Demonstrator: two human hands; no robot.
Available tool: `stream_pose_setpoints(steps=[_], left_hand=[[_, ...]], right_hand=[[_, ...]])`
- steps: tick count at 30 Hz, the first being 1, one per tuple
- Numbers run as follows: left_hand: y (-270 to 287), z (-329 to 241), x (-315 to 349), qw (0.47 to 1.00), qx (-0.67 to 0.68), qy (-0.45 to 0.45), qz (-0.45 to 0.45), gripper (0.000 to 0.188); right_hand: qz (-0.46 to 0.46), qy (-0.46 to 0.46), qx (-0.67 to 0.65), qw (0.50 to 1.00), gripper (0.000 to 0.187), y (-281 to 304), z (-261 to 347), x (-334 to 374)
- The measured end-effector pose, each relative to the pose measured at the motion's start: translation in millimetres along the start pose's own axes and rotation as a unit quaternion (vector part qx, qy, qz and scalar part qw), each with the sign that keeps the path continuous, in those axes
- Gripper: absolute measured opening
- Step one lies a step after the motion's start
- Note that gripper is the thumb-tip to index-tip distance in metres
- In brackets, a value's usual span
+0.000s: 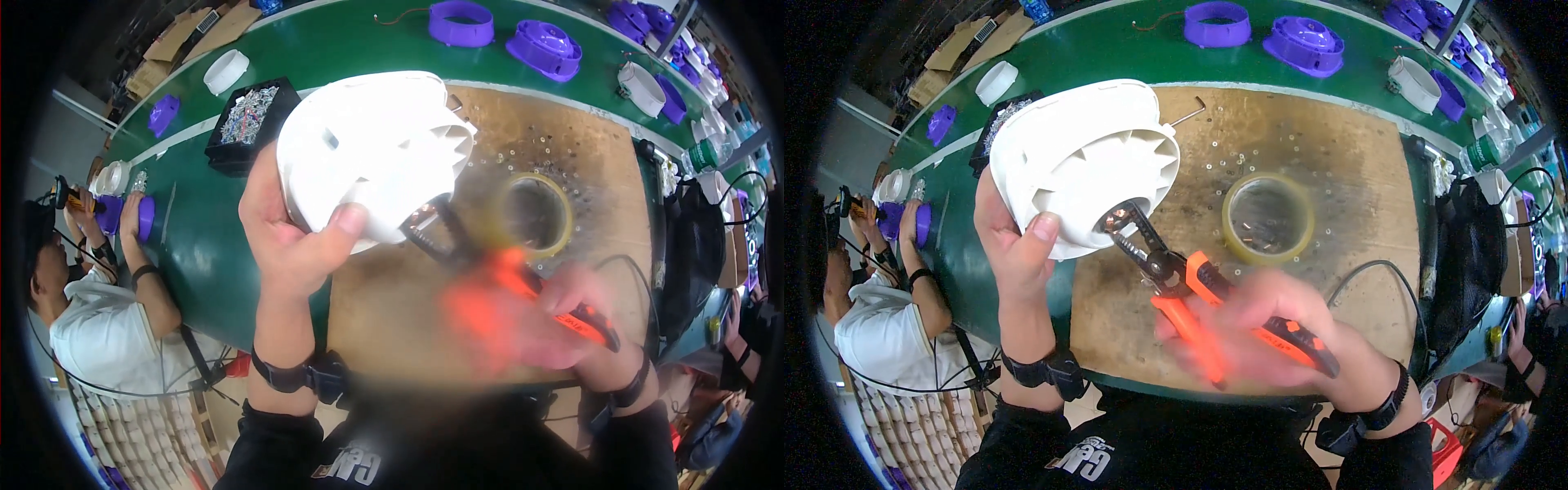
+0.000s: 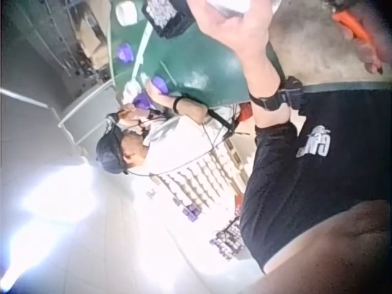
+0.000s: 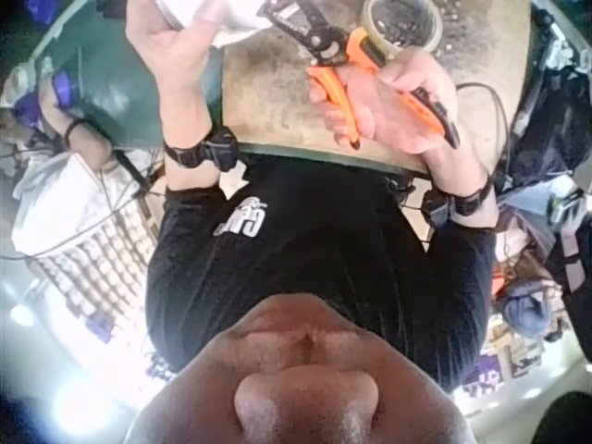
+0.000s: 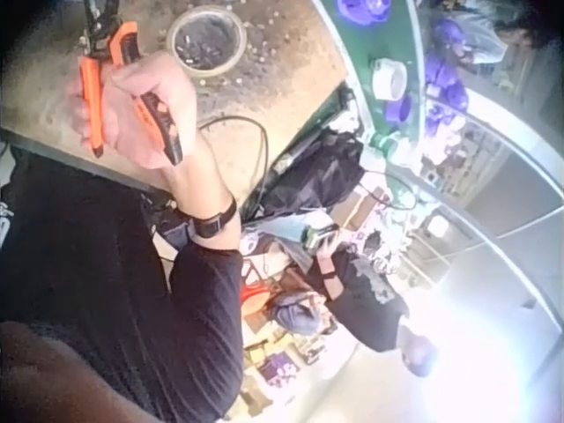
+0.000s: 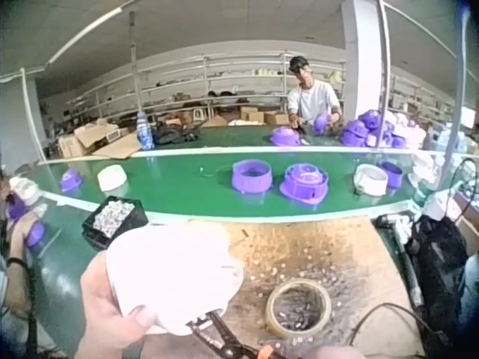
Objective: Assembling plastic fan housings and internal components on a manufacturing production line.
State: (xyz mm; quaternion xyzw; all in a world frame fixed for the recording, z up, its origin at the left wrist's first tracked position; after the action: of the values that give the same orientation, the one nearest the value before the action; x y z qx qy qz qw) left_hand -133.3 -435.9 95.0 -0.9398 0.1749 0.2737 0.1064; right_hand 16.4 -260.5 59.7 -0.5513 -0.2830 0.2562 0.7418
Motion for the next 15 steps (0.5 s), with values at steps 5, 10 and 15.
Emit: stream_pose_setpoints(steps=[5, 10, 15], left_hand=[[1, -6, 0, 0.995, -0.094, -0.024, 0.035, 0.063], [-2, -6, 1, 0.999, -0.036, -0.019, -0.008, 0.061], [-5, -10, 1, 0.993, -0.114, -0.025, 0.03, 0.061]], right_hand=[[-0.262, 0.024, 0.59, 0.763, 0.055, -9, 21, 15], [-0.13, 0.16, 0.361, 0.91, 0.023, 3, 19, 23], [-0.245, 0.077, 0.589, 0.766, 0.042, -10, 24, 14]])
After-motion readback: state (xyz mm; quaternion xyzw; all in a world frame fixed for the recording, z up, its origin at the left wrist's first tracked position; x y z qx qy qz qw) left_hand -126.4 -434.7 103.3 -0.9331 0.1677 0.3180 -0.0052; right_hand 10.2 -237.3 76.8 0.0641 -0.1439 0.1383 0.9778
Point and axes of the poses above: each hand's wrist, its own x-axis away from the middle knuckle, its own y-axis out of the back of the hand, z = x × y, the point moved 5 cm from there along -x, towards the middle knuckle, and after that the axes turned 2 degrees about x, right-handed, at the moved point
